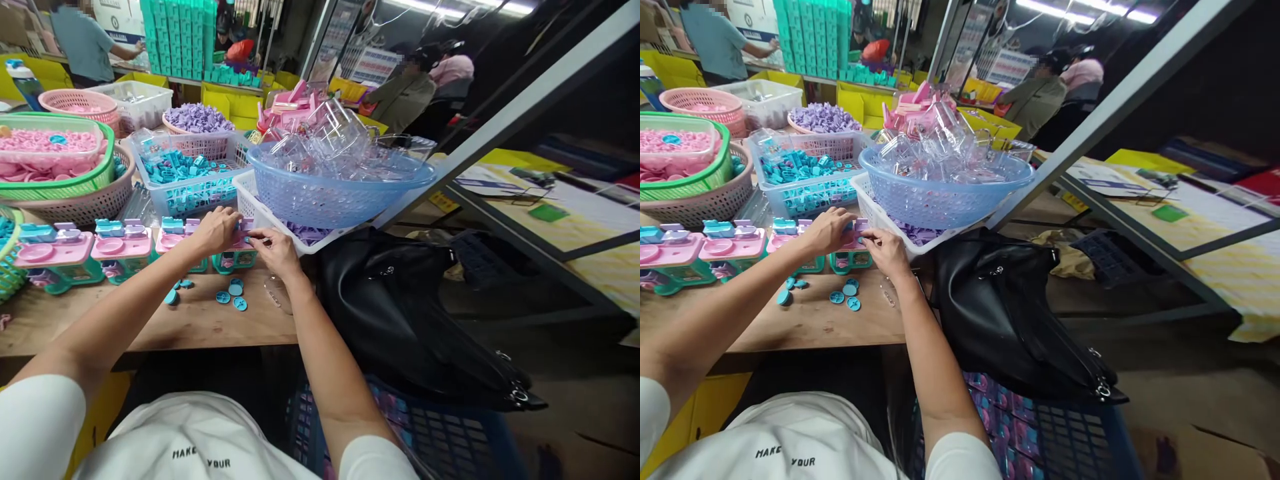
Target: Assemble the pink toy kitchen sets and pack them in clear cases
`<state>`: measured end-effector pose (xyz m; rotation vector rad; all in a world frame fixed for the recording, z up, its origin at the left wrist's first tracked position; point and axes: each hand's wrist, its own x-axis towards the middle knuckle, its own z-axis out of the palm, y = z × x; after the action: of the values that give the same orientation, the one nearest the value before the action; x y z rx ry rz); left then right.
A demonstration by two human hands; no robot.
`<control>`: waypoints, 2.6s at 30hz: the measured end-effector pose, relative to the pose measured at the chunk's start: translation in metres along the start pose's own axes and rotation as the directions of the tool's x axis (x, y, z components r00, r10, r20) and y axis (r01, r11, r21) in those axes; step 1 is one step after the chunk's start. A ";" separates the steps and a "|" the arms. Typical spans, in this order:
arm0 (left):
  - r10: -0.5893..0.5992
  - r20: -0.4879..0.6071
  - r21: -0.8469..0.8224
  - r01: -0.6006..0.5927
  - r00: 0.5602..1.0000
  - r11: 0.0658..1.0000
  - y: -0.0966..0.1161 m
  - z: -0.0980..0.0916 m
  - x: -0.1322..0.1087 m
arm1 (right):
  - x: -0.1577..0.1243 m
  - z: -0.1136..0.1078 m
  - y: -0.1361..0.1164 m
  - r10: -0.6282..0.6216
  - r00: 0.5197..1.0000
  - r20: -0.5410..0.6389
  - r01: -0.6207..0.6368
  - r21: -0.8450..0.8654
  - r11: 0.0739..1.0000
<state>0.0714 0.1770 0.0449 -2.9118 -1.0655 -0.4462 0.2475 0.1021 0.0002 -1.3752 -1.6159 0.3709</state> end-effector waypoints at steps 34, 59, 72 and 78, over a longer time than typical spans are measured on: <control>0.031 -0.153 -0.049 -0.039 0.988 0.998 0.014 -0.007 -0.015 | -0.091 0.019 -0.025 -0.136 0.836 0.532 0.379 -0.381 0.843; 0.099 -0.154 0.038 -0.094 0.983 0.995 0.027 -0.004 -0.039 | -0.100 0.010 -0.019 -0.030 0.929 0.369 0.275 -0.635 0.722; 0.216 -0.155 0.088 -0.204 0.964 0.975 0.035 0.032 -0.076 | -0.032 0.002 -0.027 -0.098 0.959 -0.265 0.056 -0.161 0.985; 0.217 -0.146 0.129 -0.199 0.965 0.971 0.039 0.034 -0.080 | -0.034 0.017 -0.016 -0.231 0.955 -0.185 0.177 -0.269 0.947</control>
<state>0.0466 0.1000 -0.0061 -2.7916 -0.7290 -0.5779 0.2219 0.0722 -0.0124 -1.3623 -1.6442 -0.1083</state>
